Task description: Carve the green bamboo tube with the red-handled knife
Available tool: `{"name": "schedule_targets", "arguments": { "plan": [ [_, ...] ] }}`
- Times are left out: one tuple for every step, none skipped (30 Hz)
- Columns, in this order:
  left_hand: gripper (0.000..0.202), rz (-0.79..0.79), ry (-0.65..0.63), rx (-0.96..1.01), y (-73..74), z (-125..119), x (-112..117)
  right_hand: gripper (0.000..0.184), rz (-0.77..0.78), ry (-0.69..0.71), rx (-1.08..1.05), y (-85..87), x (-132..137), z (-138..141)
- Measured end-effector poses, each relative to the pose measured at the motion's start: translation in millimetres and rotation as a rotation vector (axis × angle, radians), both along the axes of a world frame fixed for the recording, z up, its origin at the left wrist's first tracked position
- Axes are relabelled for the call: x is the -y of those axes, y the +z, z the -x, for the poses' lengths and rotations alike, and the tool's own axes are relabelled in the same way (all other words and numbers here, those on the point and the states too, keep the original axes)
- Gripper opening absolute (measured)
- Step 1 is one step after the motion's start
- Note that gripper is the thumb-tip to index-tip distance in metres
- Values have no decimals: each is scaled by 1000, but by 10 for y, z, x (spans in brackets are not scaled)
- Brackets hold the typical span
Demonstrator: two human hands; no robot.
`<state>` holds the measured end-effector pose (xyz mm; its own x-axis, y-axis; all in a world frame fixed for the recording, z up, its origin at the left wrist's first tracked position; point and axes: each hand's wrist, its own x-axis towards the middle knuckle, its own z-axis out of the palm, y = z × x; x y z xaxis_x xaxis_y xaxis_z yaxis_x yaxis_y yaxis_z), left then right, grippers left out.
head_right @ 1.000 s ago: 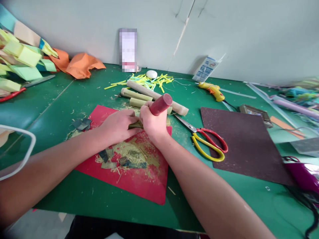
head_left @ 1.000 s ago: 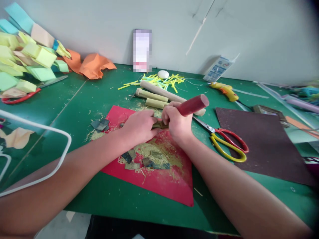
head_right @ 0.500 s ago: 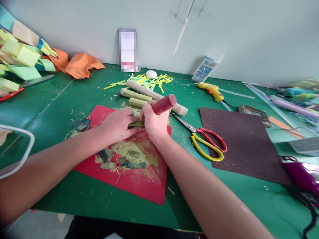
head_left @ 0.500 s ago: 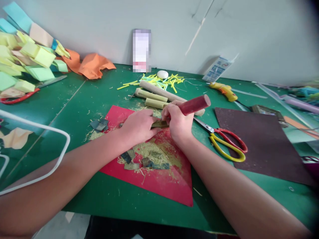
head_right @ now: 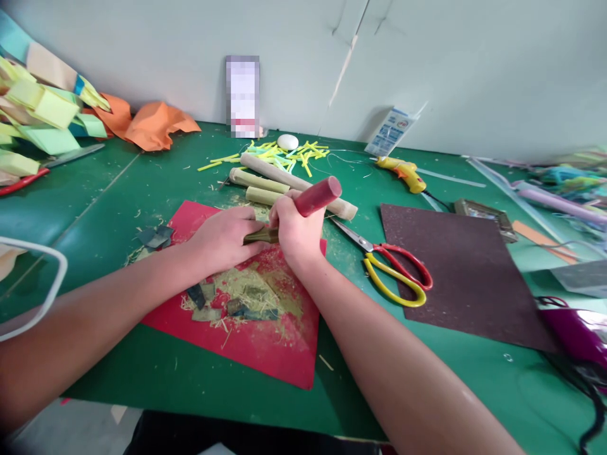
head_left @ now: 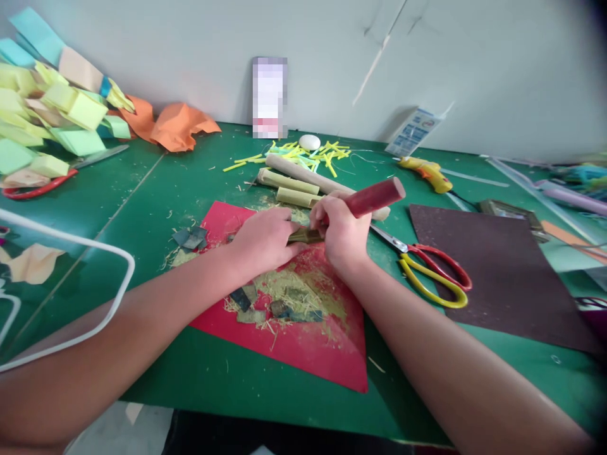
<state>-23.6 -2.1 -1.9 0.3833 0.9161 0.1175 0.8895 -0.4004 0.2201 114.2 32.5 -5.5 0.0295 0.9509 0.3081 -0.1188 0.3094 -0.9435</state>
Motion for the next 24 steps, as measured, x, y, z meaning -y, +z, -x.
{"name": "schedule_targets", "arguments": {
  "plan": [
    [30, 2, 2, 0, -1, -1, 0, 22, 2, 0, 14, -3, -4, 0],
    [30, 1, 2, 0, -2, -3, -1, 21, 3, -2, 31, -3, -5, 2],
    [30, -1, 3, -1, -3, -4, 0, 21, 2, -3, 50, 0, -4, 3],
    [30, -3, 4, -3, -4, -5, 0, 21, 2, -8, 68, 6, -1, 6],
    [30, -4, 6, -5, -5, -6, 0, 21, 3, -14, 83, 13, 4, 8],
    [30, -5, 5, -7, -5, -6, 1, 21, 4, -16, 96, 20, 9, 9],
    [30, -6, 3, -8, -4, -7, 2, 21, 6, -14, 104, 28, 15, 10],
    [31, -8, 0, -9, -3, -7, 3, 22, 9, -8, 105, 35, 21, 9],
    [31, -10, -4, -10, -2, -7, 4, 22, 16, 6, 106, 40, 27, 8],
    [31, -13, -8, -12, -1, -7, 5, 22, 25, 27, 111, 43, 33, 6],
    [32, -17, -12, -16, 0, -7, 6, 22, 34, 48, 117, 43, 37, 3],
    [32, -23, -16, -22, 0, -7, 6, 23, 43, 58, 119, 41, 39, 0],
    [32, -31, -18, -26, -1, -7, 6, 23, 45, 56, 115, 37, 39, -2],
    [32, -36, -18, -29, -2, -6, 6, 23, 39, 47, 108, 32, 36, -4],
    [32, -37, -16, -30, -4, -6, 5, 23, 26, 31, 96, 26, 30, -5],
    [31, -37, -13, -30, -7, -5, 4, 24, 12, 12, 81, 21, 23, -5],
    [30, -35, -10, -27, -9, -4, 2, 23, 2, 1, 69, 16, 14, -4],
    [30, -31, -6, -24, -11, -4, 1, 23, -3, -3, 65, 12, 6, -4],
    [30, -29, -4, -22, -13, -3, -1, 22, -4, -3, 65, 10, -1, -2],
    [30, -28, -4, -21, -14, -3, -2, 21, -4, -2, 66, 9, -5, -1],
    [30, -28, -5, -21, -16, -4, -3, 21, -6, -3, 67, 11, -7, 0],
    [30, -27, -6, -21, -17, -4, -3, 21, -7, -1, 72, 14, -6, 1],
    [30, -29, -10, -21, -18, -4, -2, 21, -5, 1, 77, 18, -2, 1],
    [30, -31, -13, -22, -19, -5, -1, 22, 5, 9, 88, 22, 3, 1]
  ]
}}
